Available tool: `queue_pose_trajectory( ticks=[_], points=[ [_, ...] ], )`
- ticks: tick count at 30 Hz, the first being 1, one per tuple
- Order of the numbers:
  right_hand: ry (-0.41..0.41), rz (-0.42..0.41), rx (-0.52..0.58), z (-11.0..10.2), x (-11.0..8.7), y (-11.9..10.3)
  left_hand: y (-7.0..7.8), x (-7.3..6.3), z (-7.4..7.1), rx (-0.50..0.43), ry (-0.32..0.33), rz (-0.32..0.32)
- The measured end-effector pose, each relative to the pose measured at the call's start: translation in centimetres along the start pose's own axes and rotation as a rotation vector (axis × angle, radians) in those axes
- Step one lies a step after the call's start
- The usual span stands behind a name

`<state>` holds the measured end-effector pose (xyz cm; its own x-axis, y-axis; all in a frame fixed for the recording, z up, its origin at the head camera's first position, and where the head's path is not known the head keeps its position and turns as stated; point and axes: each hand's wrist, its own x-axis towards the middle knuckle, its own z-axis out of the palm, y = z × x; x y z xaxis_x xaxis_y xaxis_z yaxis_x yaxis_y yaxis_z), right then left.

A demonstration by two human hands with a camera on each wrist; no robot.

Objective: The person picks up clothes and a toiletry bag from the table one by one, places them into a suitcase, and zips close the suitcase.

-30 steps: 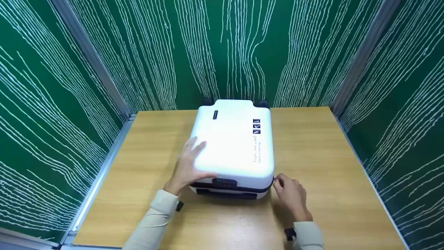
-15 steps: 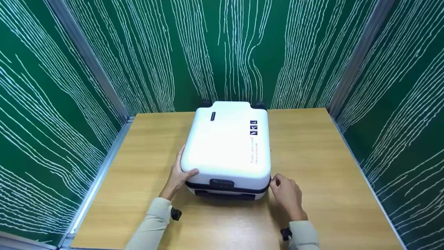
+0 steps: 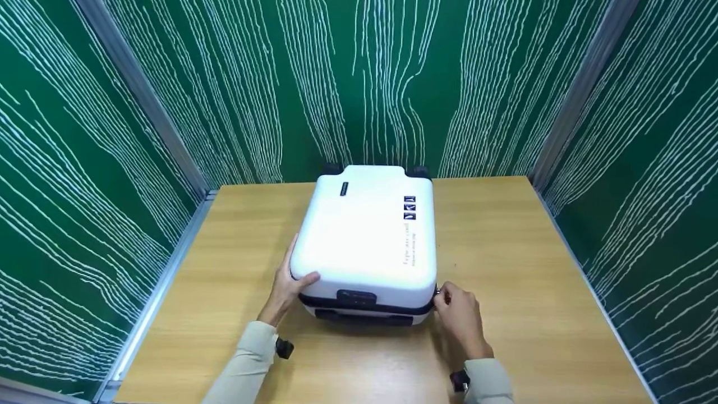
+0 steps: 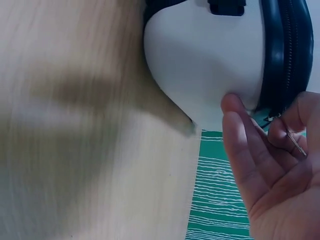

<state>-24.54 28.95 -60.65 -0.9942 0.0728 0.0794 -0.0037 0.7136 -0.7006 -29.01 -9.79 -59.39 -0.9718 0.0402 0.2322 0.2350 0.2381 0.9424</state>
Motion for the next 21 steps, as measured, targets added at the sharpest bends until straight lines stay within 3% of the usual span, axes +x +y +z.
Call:
queue_pose_trajectory(
  ticks=[5, 10, 15, 21],
  points=[
    [0.081, -0.04, -0.028, 0.3, -0.3, 0.3, -0.4, -0.1, 0.2, 0.025, 0.021, 0.003],
    [0.136, -0.061, -0.029, 0.7, -0.5, 0.5, -1.0, -0.2, 0.1, 0.054, 0.005, 0.089],
    [0.145, -0.059, -0.042, 0.7, -0.6, 0.4, -1.8, -0.4, -0.5, 0.168, -0.049, 0.171],
    [0.104, -0.029, -0.056, 0.3, -0.8, 0.2, -1.9, -0.2, -1.4, 0.222, -0.141, 0.202]
  ],
)
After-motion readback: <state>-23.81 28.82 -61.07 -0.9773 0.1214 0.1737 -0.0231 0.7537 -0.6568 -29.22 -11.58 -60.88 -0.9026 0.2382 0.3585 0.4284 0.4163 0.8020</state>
